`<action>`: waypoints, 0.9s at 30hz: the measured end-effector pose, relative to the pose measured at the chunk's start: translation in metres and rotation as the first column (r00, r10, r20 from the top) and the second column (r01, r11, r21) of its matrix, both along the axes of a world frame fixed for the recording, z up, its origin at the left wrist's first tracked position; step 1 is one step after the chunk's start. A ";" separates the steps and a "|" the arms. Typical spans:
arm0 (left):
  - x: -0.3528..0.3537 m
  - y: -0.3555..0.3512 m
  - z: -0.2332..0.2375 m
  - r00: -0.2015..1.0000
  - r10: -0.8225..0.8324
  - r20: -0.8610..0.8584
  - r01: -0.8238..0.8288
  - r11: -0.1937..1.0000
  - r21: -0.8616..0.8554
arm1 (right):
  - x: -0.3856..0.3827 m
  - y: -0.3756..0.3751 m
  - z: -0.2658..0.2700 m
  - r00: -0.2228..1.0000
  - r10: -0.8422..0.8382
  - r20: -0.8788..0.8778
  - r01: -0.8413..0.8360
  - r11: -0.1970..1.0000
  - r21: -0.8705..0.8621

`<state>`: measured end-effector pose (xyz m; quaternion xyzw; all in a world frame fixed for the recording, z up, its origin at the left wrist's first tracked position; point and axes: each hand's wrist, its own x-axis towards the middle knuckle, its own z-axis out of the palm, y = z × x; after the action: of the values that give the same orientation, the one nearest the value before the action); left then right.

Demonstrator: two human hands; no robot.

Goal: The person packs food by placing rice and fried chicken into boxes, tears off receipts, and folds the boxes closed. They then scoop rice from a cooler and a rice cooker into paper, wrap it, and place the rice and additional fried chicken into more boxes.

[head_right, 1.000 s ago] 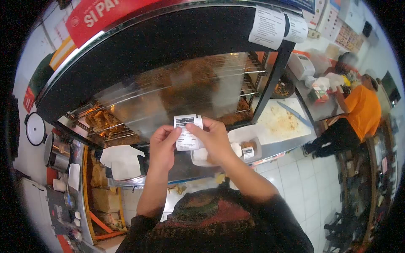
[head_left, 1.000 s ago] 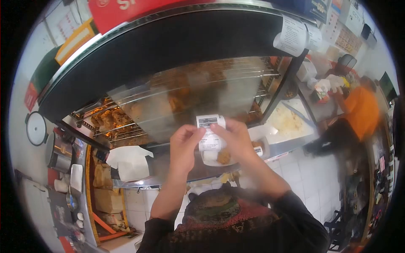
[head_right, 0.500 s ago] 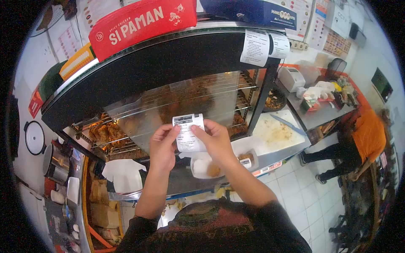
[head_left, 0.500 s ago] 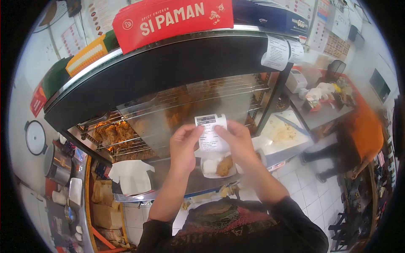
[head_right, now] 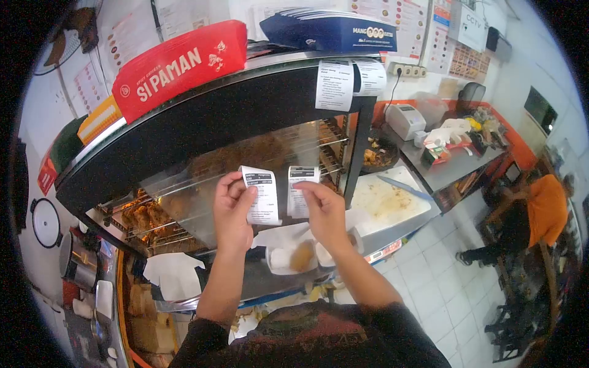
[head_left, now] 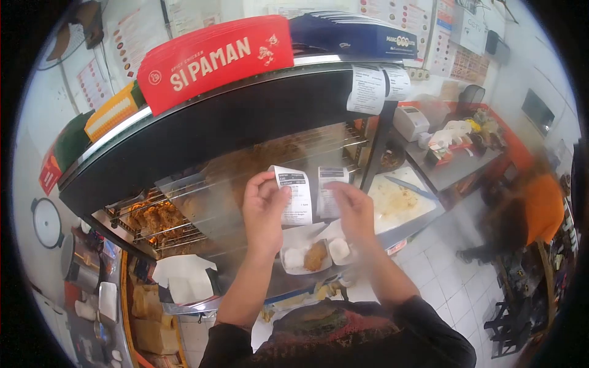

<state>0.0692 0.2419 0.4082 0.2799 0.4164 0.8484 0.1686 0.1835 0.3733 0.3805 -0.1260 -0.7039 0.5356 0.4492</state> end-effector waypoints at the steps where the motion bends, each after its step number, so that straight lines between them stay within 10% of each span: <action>1: 0.002 0.003 0.002 1.000 0.008 -0.020 -0.008 1.000 0.000 | 0.003 -0.001 0.006 1.000 -0.010 0.020 0.010 1.000 0.012; 7: 0.016 0.028 0.018 0.947 0.115 -0.299 -0.133 0.990 -0.041 | 0.015 0.012 0.008 0.966 0.254 -0.047 -0.255 0.967 -0.016; 13: 0.030 0.056 0.093 0.670 0.319 -0.670 -0.208 0.947 0.243 | 0.002 0.024 0.059 0.985 0.155 -0.076 -0.155 0.988 0.008; 16: 0.028 0.070 0.133 0.424 0.461 -0.779 -0.469 0.848 0.246 | -0.017 0.033 0.092 0.971 0.184 -0.153 -0.201 0.974 -0.102; 19: 0.027 0.087 0.142 -0.073 0.594 -0.801 -0.698 0.543 0.467 | -0.040 0.042 0.093 0.929 0.281 -0.240 -0.343 0.897 -0.278; 22: 0.017 0.091 0.144 -0.362 0.347 -0.865 -0.725 0.479 0.495 | -0.054 0.047 0.080 0.921 0.296 -0.253 -0.373 0.856 -0.357; 27: -0.015 0.102 0.148 -0.276 0.169 -0.946 -0.724 0.611 0.320 | -0.053 0.051 0.075 0.909 0.315 -0.274 -0.400 0.846 -0.354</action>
<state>0.0538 0.3437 0.5563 0.5516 0.6329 0.2700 -0.4715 0.1300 0.4246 0.4552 -0.0257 -0.5394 0.7532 0.3755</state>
